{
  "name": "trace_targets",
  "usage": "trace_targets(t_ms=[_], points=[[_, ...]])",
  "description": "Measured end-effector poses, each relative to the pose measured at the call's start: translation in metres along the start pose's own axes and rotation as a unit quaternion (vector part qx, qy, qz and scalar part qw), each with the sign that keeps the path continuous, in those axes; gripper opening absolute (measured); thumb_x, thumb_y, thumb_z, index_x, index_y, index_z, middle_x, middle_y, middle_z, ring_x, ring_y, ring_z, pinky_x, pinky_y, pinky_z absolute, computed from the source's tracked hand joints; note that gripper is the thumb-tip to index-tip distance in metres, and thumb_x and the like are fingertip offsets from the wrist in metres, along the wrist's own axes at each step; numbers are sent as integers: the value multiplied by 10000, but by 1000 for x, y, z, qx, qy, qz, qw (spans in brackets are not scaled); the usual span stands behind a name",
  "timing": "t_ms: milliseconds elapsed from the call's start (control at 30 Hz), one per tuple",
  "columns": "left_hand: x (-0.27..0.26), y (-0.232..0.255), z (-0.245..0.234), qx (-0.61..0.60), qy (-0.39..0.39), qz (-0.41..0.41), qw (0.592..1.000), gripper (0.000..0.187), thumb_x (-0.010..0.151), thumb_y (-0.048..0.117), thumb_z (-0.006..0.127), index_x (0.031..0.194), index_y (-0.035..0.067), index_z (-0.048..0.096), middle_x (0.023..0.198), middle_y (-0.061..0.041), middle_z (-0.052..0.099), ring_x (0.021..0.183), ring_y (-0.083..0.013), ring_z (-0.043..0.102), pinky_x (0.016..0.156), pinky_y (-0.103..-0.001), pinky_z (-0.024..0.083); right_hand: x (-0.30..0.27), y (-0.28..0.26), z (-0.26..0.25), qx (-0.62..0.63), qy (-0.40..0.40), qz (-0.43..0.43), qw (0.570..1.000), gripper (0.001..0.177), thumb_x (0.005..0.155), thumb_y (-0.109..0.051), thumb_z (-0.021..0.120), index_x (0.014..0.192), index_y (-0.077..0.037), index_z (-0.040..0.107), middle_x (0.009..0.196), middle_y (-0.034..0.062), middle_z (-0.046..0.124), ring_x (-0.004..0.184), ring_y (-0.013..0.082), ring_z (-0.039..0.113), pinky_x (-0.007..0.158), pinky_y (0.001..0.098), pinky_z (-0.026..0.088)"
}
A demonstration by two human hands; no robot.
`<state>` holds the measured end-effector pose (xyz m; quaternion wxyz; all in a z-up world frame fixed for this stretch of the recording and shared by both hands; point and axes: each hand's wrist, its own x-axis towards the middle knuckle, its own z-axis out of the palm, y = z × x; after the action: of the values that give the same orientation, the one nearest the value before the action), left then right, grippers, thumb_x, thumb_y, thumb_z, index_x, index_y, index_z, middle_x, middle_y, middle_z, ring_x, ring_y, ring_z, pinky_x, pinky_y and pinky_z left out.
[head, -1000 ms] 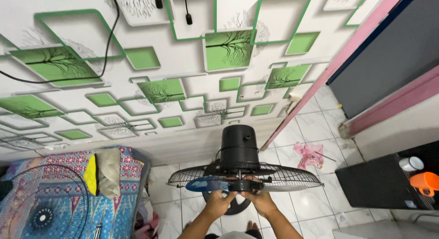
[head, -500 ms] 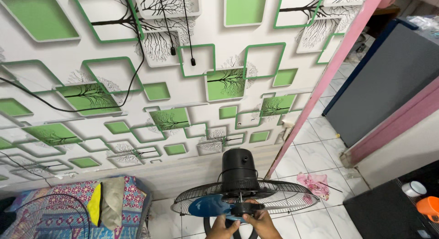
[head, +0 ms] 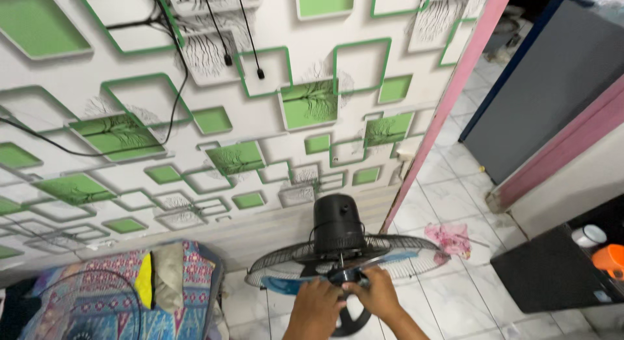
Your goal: The person wipes fan blades with a cloth, then attaches the blades to a standing fan motor and secures the front cage. The person handles white and blue fan blades, a yellow cloth, and the fan assembly.
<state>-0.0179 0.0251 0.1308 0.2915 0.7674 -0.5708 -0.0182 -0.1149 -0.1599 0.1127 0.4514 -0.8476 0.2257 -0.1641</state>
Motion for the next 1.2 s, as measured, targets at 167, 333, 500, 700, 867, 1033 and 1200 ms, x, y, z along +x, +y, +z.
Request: trace_targets(t_ms=[167, 333, 500, 700, 867, 1033, 1200], points=[[17, 13, -27, 10, 21, -75, 997, 339, 685, 204, 837, 946, 21, 721, 1041, -184, 621, 1099, -377, 500, 930, -524, 371, 2, -7, -9, -186, -4, -122, 975, 470, 676, -378, 870, 887, 1, 689, 886, 209, 691, 889, 429, 630, 824, 520, 455], [28, 1, -20, -131, 1, -186, 974, 484, 722, 241, 874, 1065, -7, 641, 1091, -194, 635, 1084, -398, 594, 948, -478, 465, 3, -10, -10, -198, -47, -126, 971, 434, 751, -345, 853, 915, 3, 653, 918, 213, 675, 933, 426, 615, 855, 513, 473], [30, -15, -8, -313, 16, -229, 921, 625, 732, 298, 860, 1229, 27, 595, 1159, -164, 698, 1062, -340, 709, 913, -412, 545, -4, -13, -8, -185, -59, -123, 973, 426, 780, -304, 839, 996, 13, 653, 953, 226, 675, 965, 441, 617, 847, 515, 484], [32, -33, -4, -240, -61, -153, 957, 472, 780, 290, 838, 1190, 84, 728, 1162, -139, 751, 1052, -341, 724, 922, -395, 556, -5, -9, -11, -128, -61, -134, 981, 392, 795, -179, 795, 1086, 34, 642, 969, 228, 684, 948, 446, 627, 834, 513, 496], [32, -30, 5, -279, 12, -141, 950, 459, 790, 264, 845, 1168, 45, 704, 1161, -147, 734, 1061, -333, 719, 915, -380, 559, 5, -6, -18, -165, -103, -109, 975, 287, 806, -183, 805, 931, 22, 649, 912, 229, 684, 929, 447, 626, 812, 518, 493], [30, -28, 10, -267, 35, -122, 955, 418, 817, 208, 834, 1175, 42, 694, 1185, -149, 722, 1081, -330, 711, 929, -377, 563, 16, -7, -28, -161, -165, -85, 969, 268, 813, -182, 803, 893, 31, 660, 875, 243, 680, 895, 456, 633, 783, 516, 502], [32, -32, 14, -258, 30, -143, 955, 613, 775, 192, 829, 1317, 37, 586, 1203, -186, 670, 1053, -348, 691, 908, -402, 549, 21, -8, -34, -168, -154, -135, 964, 265, 802, -182, 800, 899, 28, 670, 856, 229, 687, 881, 449, 631, 779, 515, 505]])
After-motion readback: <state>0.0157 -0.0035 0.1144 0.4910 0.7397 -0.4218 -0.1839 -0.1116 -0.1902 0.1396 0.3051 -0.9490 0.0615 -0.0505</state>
